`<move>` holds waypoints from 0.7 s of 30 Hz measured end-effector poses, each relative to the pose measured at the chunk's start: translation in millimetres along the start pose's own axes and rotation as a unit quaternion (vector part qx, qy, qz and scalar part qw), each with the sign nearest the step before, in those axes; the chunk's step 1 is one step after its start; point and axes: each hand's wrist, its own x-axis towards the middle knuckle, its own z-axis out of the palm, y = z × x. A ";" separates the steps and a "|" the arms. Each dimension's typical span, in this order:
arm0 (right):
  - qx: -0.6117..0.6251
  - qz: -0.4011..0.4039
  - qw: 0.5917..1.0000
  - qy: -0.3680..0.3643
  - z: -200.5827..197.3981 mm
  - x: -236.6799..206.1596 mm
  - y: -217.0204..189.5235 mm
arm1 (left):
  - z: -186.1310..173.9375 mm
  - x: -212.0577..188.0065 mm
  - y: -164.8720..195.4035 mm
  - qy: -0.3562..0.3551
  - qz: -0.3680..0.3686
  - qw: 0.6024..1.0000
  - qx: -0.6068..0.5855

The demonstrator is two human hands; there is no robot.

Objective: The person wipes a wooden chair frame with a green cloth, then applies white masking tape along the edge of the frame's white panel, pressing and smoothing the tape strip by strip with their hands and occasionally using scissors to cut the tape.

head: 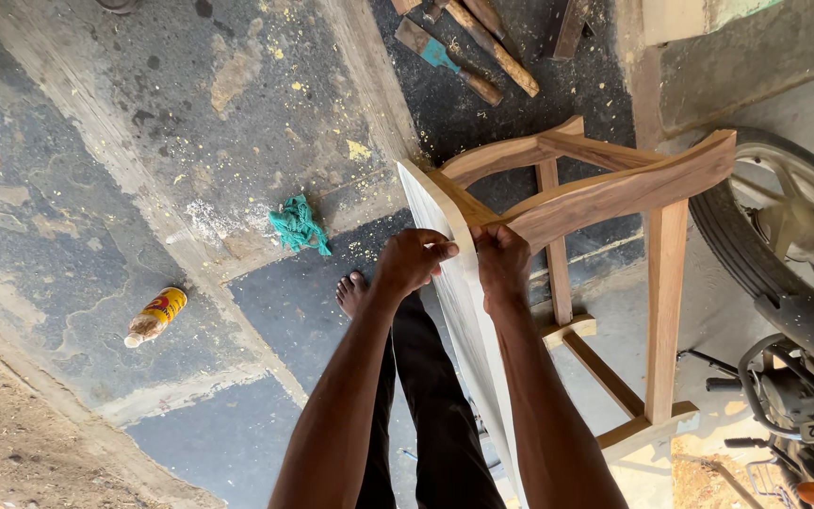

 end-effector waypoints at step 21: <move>-0.337 -0.308 0.887 0.072 7.8 -39.6 -10.2 | 3.4 -2.0 3.7 -0.016 -0.108 0.888 -0.447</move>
